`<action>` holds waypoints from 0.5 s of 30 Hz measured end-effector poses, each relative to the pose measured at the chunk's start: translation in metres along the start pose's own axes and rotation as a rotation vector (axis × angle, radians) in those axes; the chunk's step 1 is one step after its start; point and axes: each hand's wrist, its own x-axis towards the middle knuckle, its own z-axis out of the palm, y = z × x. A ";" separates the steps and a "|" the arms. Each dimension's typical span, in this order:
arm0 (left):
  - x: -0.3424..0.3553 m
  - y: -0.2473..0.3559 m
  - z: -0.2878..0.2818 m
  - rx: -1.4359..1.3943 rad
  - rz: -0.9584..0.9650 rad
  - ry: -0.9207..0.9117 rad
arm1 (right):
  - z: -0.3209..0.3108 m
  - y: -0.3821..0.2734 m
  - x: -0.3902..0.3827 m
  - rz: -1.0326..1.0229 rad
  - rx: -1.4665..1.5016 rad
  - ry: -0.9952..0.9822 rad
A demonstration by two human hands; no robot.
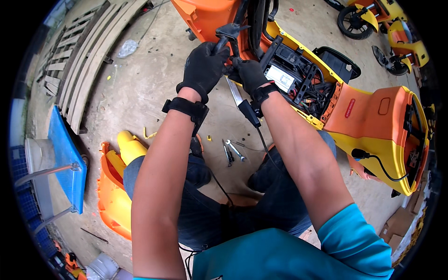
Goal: The person uses a screwdriver to loosen and remove a plastic component from the frame of a scooter and then uses the tool to manipulate internal wires and fasteners on the vehicle while seated on the floor.
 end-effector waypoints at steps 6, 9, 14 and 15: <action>0.007 -0.002 0.006 -0.171 0.105 0.089 | -0.003 0.000 0.004 0.073 0.183 -0.011; 0.006 -0.003 0.003 -0.119 0.073 0.077 | -0.001 -0.009 -0.004 0.087 -0.013 -0.046; 0.010 0.007 0.015 -0.216 0.050 0.040 | -0.037 0.025 0.028 -0.450 -0.740 -0.121; 0.006 -0.005 0.003 -0.237 0.000 0.043 | -0.018 0.019 0.015 -0.581 -0.986 -0.130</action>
